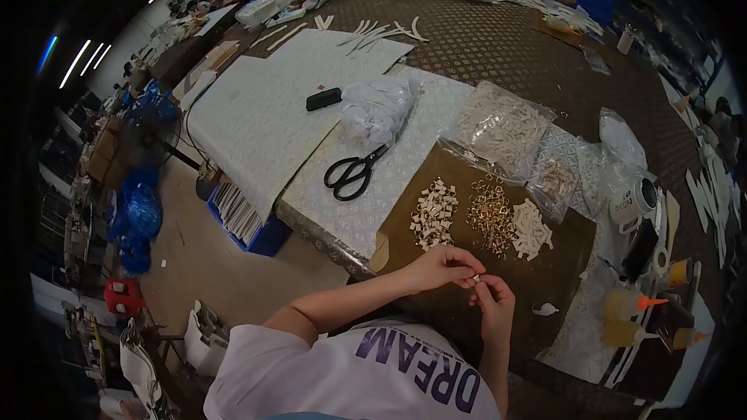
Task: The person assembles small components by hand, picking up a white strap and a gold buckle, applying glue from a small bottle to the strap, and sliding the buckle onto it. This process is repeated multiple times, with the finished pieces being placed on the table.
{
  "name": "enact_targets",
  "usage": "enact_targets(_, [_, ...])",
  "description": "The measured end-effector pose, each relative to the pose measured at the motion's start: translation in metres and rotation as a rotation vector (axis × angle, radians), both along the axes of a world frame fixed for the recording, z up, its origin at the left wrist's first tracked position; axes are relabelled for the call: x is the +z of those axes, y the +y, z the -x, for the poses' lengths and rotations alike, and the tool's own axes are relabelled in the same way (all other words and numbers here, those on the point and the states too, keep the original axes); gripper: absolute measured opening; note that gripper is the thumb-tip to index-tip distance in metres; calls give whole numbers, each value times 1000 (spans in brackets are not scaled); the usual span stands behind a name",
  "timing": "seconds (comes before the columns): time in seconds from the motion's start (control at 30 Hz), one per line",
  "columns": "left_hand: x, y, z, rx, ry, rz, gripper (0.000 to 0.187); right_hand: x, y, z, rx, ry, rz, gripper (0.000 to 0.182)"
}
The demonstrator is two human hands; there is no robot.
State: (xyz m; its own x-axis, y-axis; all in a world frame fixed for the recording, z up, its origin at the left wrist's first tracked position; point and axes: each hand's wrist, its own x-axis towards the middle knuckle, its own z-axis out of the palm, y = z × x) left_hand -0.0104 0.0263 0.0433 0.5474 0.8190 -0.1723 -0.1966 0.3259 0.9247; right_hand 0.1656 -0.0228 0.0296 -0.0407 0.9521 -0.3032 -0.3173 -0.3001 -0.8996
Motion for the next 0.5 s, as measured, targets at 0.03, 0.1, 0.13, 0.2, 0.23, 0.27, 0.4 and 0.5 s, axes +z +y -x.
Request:
enact_targets(0.03, [3,-1,1,-24,-12,43,19,3,-1,-1,17,-13,15,13])
enact_targets(0.1, [4,-3,2,-60,-70,101,20,6,-2,-3,16,-14,37,11])
enact_targets(0.13, [5,-4,2,-79,-100,131,21,7,-2,-3,15,-14,49,9])
enact_targets(0.2, [8,-6,3,-115,-139,162,21,7,-1,-3,3,14,38,7])
enact_targets(0.23, [9,-7,4,-132,-158,179,21,7,-2,-2,-3,29,33,6])
enact_targets(0.27, [10,-8,4,-131,-161,184,21,6,-2,-2,-12,47,21,6])
enact_targets(0.4, [5,-10,6,-107,-126,146,21,6,-6,1,-31,-40,-66,6])
enact_targets(0.5, [5,-13,5,-61,-66,58,20,14,-10,4,-43,-143,-103,8])
